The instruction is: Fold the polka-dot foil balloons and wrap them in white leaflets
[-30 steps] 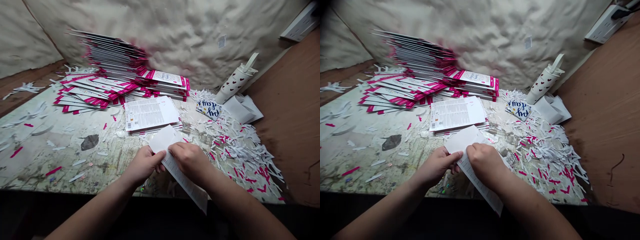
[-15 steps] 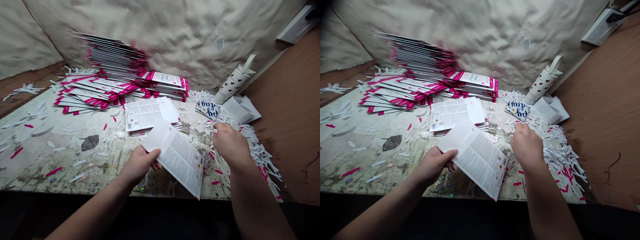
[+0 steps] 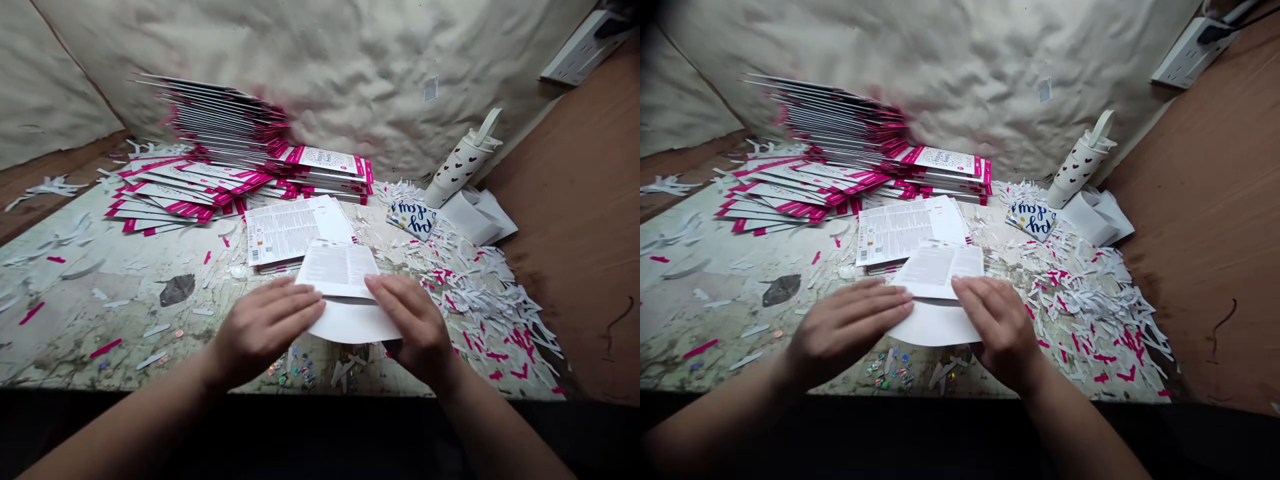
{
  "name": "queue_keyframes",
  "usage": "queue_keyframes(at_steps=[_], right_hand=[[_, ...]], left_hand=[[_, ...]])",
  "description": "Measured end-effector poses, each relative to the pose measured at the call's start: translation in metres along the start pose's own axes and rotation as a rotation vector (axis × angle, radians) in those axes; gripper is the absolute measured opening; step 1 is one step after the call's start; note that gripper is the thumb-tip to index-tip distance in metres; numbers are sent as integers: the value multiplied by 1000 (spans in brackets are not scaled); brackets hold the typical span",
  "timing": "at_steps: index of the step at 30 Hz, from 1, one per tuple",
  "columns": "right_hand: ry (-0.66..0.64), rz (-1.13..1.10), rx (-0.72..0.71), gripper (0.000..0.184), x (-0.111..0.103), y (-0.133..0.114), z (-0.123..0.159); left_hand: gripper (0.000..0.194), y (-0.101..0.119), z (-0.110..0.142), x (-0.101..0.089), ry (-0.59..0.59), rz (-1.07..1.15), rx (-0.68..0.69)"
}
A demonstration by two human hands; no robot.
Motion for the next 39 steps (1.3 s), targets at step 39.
queue_keyframes(at_steps=[39], right_hand=[[-139,384,-108,22,53,-62,-9]], left_hand=[[23,-47,45,88,139,1375,-1065]])
Point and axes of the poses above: each hand's wrist, its own z-axis away from the middle knuckle, its own x-axis out of the palm, y = z × x, the point moved 8 cm from there along -z, towards the middle knuckle, and after that the axes turned 7 degrees about -y, right-handed, at the moved point
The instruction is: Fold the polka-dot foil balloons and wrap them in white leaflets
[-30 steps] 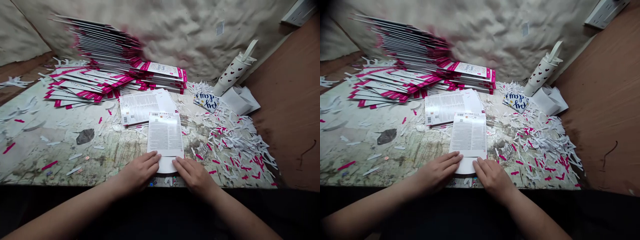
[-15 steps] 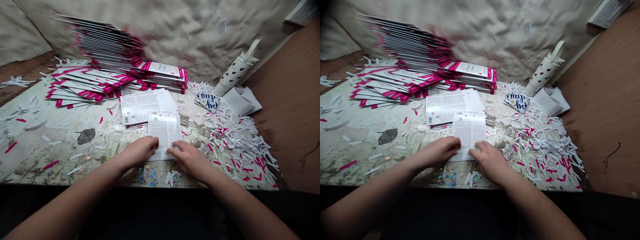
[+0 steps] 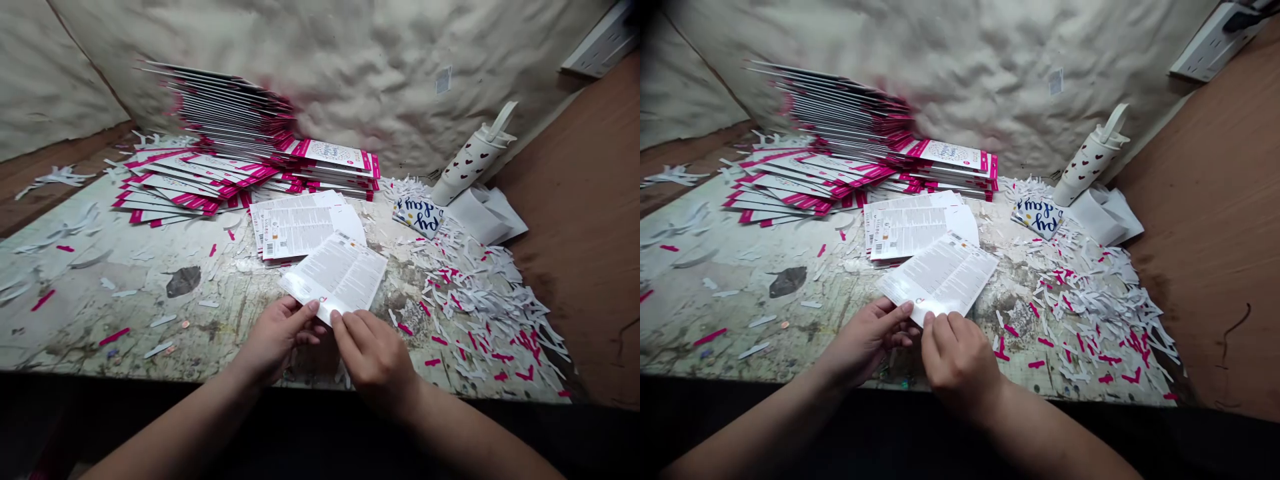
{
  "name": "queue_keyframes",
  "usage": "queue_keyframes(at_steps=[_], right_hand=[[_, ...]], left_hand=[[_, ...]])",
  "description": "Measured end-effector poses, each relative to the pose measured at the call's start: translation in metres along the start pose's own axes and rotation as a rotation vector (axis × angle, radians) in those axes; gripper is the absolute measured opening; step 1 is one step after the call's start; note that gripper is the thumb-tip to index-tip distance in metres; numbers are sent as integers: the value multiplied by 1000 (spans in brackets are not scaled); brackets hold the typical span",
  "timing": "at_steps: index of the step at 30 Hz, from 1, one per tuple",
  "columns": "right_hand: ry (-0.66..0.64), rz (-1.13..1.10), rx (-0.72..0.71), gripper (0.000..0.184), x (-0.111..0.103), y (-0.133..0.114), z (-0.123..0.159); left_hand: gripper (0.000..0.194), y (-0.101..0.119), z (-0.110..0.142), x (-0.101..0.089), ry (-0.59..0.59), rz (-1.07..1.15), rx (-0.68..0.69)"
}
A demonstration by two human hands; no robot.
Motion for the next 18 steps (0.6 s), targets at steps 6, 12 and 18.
queue_keyframes(at_steps=[6,12,18], right_hand=[[6,-173,19,20,8,5,1],[-159,-804,401,19,34,44,-10],[-100,-1076,576,12,47,70,-11]], left_hand=[[6,-11,1,3,-38,409,-134],[26,22,6,-7,2,-331,181],[27,38,9,-6,22,-424,267]])
Point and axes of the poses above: each hand's wrist, its own z-axis away from the middle knuckle, its own x-axis out of the palm, y = z × x, the point moved 8 cm from there along -z, towards the middle knuckle, and after that the axes turned 7 degrees about -y, right-handed, at the moved point
